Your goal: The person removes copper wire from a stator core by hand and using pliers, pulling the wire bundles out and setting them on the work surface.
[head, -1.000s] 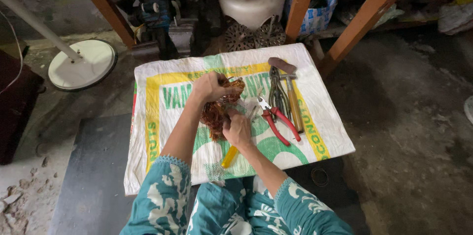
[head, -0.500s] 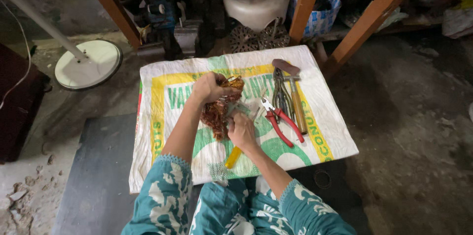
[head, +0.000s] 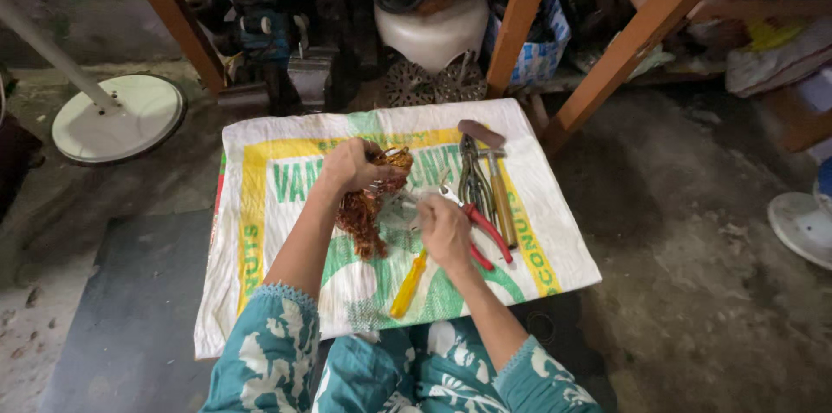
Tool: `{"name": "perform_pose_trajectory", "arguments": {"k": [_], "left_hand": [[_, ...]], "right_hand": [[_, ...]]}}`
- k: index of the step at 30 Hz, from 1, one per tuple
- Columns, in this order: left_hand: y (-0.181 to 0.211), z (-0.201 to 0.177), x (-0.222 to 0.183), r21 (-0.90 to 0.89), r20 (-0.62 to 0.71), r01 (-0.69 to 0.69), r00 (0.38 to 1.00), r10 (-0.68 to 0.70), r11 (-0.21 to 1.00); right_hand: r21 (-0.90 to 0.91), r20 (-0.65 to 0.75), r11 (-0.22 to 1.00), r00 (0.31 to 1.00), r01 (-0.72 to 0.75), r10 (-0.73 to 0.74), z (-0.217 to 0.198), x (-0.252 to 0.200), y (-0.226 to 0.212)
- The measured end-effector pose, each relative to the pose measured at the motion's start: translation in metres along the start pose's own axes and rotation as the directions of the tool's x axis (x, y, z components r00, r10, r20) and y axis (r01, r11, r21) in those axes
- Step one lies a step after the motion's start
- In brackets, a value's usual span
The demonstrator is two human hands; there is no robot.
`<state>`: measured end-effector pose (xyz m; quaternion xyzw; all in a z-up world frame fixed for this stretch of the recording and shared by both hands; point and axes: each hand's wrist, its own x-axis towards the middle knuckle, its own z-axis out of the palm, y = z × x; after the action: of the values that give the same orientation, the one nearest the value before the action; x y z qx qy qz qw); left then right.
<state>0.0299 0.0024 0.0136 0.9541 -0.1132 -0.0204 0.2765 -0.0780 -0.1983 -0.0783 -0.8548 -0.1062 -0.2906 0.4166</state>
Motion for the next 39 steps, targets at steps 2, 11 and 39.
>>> {"name": "perform_pose_trajectory", "arguments": {"k": [2, 11, 39], "left_hand": [[0.003, -0.002, 0.001, 0.016, 0.0, 0.02, 1.0, -0.02, 1.0], [0.001, -0.005, -0.006, 0.013, -0.024, -0.001, 1.0, 0.002, 1.0], [-0.031, 0.027, 0.016, 0.284, -0.218, -0.242, 0.926, 0.308, 0.928]], "right_hand": [[-0.02, 0.007, 0.999, 0.999, -0.039, 0.039, -0.013, 0.012, 0.012], [-0.299, 0.017, 0.954, 0.999, -0.033, 0.04, -0.01, 0.065, 0.068], [-0.015, 0.08, 0.969, 0.966, 0.246, -0.244, 0.011, -0.004, -0.009]]}}
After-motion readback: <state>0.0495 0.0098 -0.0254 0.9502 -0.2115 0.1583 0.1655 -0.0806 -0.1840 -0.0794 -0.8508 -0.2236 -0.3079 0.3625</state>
